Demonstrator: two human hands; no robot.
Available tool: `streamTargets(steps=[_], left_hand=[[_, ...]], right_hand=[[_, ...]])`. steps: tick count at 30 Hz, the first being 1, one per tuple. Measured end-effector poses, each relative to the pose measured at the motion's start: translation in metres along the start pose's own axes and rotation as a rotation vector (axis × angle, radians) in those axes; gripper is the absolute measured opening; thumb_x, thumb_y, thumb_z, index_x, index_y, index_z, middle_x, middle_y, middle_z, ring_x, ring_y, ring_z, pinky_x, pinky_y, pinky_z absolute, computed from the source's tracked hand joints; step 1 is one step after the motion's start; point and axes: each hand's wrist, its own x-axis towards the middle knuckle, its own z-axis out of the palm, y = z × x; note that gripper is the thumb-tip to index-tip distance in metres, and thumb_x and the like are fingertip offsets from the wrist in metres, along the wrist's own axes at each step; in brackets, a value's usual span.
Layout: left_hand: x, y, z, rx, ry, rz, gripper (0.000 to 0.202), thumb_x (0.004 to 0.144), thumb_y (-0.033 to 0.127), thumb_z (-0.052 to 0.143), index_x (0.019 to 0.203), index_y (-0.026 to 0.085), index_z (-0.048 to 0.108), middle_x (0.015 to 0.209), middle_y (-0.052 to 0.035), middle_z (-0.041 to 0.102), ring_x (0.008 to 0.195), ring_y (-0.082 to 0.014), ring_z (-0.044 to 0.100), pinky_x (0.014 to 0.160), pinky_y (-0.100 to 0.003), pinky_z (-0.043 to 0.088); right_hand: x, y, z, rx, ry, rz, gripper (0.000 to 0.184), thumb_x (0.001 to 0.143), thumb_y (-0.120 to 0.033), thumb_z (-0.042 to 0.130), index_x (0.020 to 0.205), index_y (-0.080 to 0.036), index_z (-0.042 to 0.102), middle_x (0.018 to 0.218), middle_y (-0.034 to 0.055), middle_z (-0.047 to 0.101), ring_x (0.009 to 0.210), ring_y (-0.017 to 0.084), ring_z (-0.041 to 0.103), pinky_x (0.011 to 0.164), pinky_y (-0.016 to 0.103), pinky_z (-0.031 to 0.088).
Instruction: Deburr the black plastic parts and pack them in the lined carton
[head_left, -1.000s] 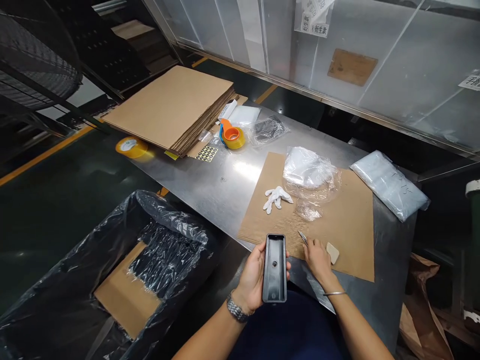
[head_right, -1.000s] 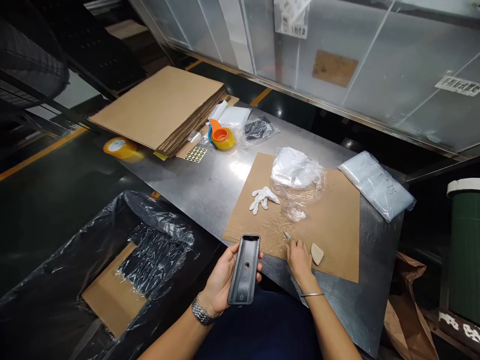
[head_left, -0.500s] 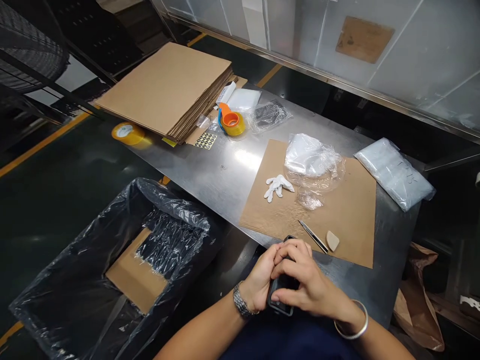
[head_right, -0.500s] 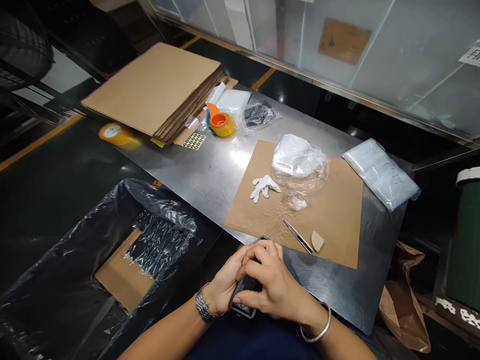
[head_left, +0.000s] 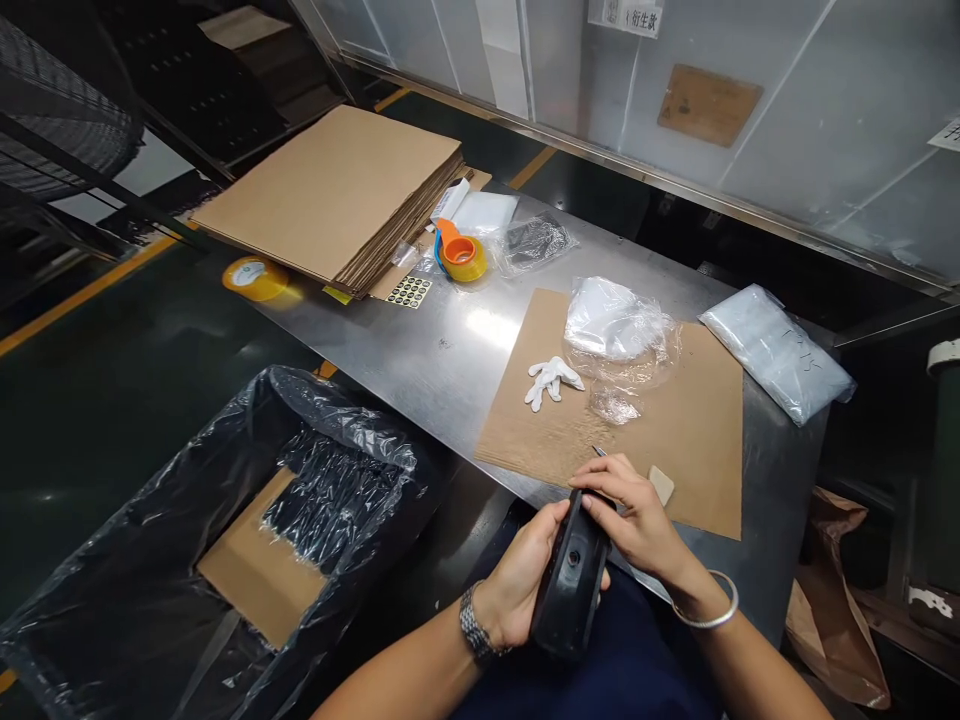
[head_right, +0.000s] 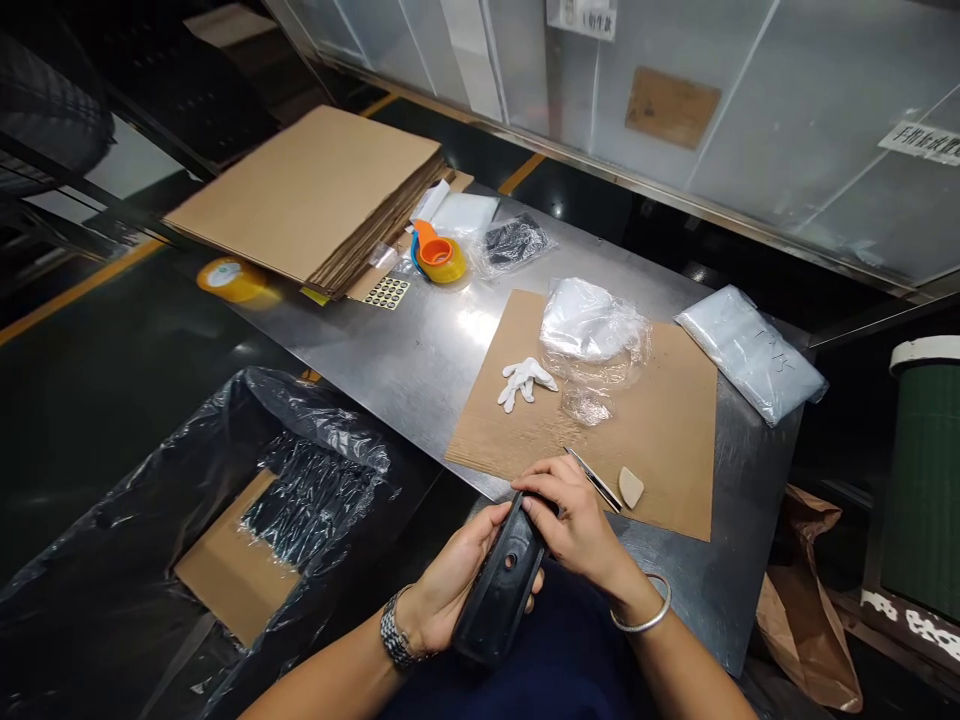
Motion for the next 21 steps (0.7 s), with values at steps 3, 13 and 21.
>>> streamTargets(steps=[3, 13, 21], left_hand=[[0.001, -0.002, -0.002, -0.009, -0.045, -0.02, 0.049, 0.084, 0.048, 0.028, 0.068, 0.014, 0.058, 0.054, -0.0089, 0.064, 0.044, -0.0161, 0.058, 0.047, -0.025, 0.042], [-0.001, -0.008, -0.011, 0.033, -0.059, -0.13, 0.06, 0.082, 0.054, 0.03, 0.08, 0.005, 0.064, 0.056, -0.0105, 0.063, 0.046, -0.0154, 0.058, 0.048, -0.024, 0.043], [-0.007, -0.008, -0.006, 0.061, 0.006, -0.109, 0.058, 0.082, 0.053, 0.031, 0.076, 0.006, 0.064, 0.054, -0.0098, 0.062, 0.043, -0.0133, 0.056, 0.044, -0.021, 0.04]], right_hand=[[-0.001, -0.002, -0.006, 0.078, -0.14, 0.011, 0.027, 0.08, -0.026, 0.058, 0.106, -0.019, 0.059, 0.097, 0.0063, 0.058, 0.09, 0.017, 0.053, 0.078, 0.031, 0.044], [-0.001, -0.004, -0.01, 0.136, -0.106, 0.038, 0.018, 0.083, -0.017, 0.052, 0.093, -0.019, 0.067, 0.085, 0.0039, 0.067, 0.079, 0.014, 0.059, 0.072, 0.029, 0.047], [-0.004, 0.001, -0.004, 0.201, -0.061, 0.138, 0.019, 0.083, -0.019, 0.05, 0.089, -0.018, 0.067, 0.083, 0.0046, 0.067, 0.078, 0.015, 0.06, 0.072, 0.029, 0.047]])
